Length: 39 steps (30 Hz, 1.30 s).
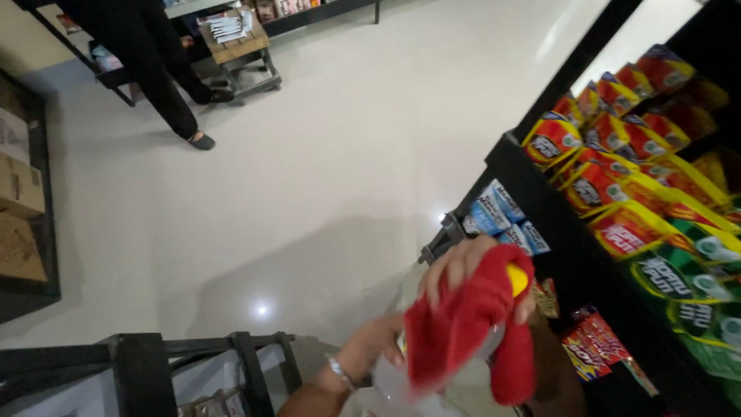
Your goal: Cleaning condiment bottles and packets with a cloth and arranging them on grocery store shelves.
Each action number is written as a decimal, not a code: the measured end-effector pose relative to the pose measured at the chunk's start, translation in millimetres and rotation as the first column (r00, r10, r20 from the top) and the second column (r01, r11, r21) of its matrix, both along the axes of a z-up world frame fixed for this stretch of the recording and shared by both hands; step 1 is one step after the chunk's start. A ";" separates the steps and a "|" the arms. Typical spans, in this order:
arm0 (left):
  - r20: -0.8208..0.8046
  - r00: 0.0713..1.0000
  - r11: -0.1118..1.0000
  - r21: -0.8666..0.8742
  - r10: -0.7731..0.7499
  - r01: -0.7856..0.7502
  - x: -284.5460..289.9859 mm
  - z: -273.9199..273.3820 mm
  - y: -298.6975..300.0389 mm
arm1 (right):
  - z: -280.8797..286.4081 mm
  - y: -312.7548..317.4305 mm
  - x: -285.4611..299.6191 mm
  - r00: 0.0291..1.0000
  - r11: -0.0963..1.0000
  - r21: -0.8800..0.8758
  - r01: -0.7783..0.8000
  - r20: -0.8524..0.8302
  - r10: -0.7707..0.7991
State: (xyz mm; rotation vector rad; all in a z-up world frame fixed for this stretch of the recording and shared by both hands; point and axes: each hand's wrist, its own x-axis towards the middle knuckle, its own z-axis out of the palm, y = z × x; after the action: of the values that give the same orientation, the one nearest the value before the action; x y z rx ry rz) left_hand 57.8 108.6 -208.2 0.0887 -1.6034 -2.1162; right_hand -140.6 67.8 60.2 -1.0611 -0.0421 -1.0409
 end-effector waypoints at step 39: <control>0.057 0.986 0.960 0.226 0.158 -0.167 5.4 166.4 10.6 | 37.9 26.4 -45.6 0.867 0.812 0.305 0.498 -0.168 -0.468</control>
State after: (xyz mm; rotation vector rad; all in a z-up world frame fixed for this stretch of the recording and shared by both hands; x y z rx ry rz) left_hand 63.1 119.2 -41.8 0.3285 -1.3163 -2.1726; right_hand -186.1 94.3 98.1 -0.8085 0.4905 -1.4017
